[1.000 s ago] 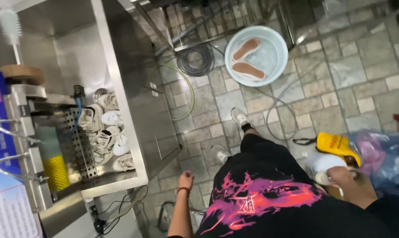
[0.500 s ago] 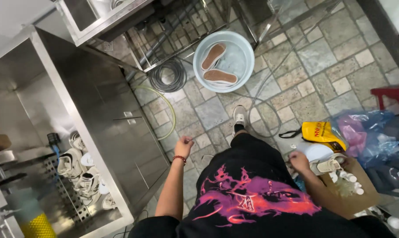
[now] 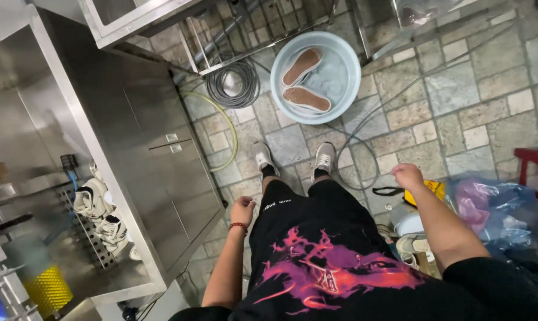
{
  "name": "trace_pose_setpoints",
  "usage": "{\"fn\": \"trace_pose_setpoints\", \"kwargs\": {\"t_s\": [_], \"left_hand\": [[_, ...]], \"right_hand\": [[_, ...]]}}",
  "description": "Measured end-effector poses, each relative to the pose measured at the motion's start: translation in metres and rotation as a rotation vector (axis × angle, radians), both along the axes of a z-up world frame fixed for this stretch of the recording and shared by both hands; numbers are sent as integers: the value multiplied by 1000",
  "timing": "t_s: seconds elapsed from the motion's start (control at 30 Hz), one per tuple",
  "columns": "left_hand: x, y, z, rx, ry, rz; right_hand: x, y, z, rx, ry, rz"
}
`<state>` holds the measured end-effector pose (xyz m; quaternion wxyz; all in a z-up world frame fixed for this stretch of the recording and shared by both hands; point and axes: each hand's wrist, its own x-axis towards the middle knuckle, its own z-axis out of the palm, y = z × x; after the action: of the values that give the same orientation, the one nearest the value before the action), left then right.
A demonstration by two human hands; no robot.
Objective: Washing a pair of black and white sneakers in a stainless steel sink.
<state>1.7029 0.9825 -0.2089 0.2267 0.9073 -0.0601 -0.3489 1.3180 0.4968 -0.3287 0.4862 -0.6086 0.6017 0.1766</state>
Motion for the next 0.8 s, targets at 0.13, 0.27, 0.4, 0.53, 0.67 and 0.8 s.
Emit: {"fn": "trace_pose_setpoints", "kwargs": {"t_s": [0.13,0.27,0.4,0.53,0.67,0.8], "left_hand": [[47,-36,-31,-46,27,32],[93,-106,-131,-187,-25,-173],[83,-197,-249,-208,73,-178],[58,-239,-314,-266,319,-200],[83,-274,-303,-40,463,-546],[82,-266,-319,-181,500,-365]], "right_hand": [[95,-9,-60,-270,-69,285],[230,7,-109,-286,-38,433],[322,9,-245,-430,-110,530],[394,6,-363,-409,-29,661],[425,-3,-470,-386,157,746],[413,-6,-538,-590,175,716]]}}
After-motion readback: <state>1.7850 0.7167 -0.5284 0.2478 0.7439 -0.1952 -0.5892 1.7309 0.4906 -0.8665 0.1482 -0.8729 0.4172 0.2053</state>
